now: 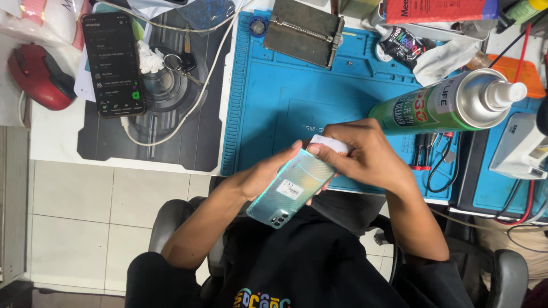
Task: The person heats the back of a smartphone with a heat gun, rotating the phone to warm its edges, then pries at the back cover with a plastic card. They spray cleaning solution onto the phone and continue working the cover with the card, then handle the phone over a black device on the mat.
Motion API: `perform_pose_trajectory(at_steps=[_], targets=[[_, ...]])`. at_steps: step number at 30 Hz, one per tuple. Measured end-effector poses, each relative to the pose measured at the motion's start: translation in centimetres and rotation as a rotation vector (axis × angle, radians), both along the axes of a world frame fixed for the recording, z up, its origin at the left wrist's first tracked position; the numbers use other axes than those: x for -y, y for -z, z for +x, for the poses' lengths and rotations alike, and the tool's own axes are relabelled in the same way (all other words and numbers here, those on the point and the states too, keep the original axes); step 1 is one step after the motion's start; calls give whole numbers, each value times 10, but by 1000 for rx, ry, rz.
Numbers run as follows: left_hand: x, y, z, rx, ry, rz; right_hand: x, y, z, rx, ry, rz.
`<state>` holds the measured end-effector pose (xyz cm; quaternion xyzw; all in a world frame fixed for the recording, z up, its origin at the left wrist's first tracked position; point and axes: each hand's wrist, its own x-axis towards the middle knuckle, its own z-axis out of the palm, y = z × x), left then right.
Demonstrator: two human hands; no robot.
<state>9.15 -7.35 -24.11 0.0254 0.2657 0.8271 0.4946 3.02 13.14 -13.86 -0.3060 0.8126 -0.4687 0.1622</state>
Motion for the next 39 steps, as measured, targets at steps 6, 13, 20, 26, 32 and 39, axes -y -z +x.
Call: perform_pose_trajectory(at_steps=[6, 13, 20, 26, 32, 39], targets=[[6, 4, -6, 138, -191, 318, -50, -4, 51, -781, 563, 191], [-13, 3, -6, 103, -242, 336, -123, 78, 28, -816, 818, 253], [-17, 5, -9, -42, -325, 215, -122, 10, 20, -349, 190, 95], [-25, 9, -6, -37, -310, 195, -97, -12, 11, 37, -109, 73], [-29, 13, -4, -7, -307, 206, -89, -13, -1, 95, -164, 16], [-28, 15, -4, 11, -306, 206, -91, -8, -5, 168, -125, 112]])
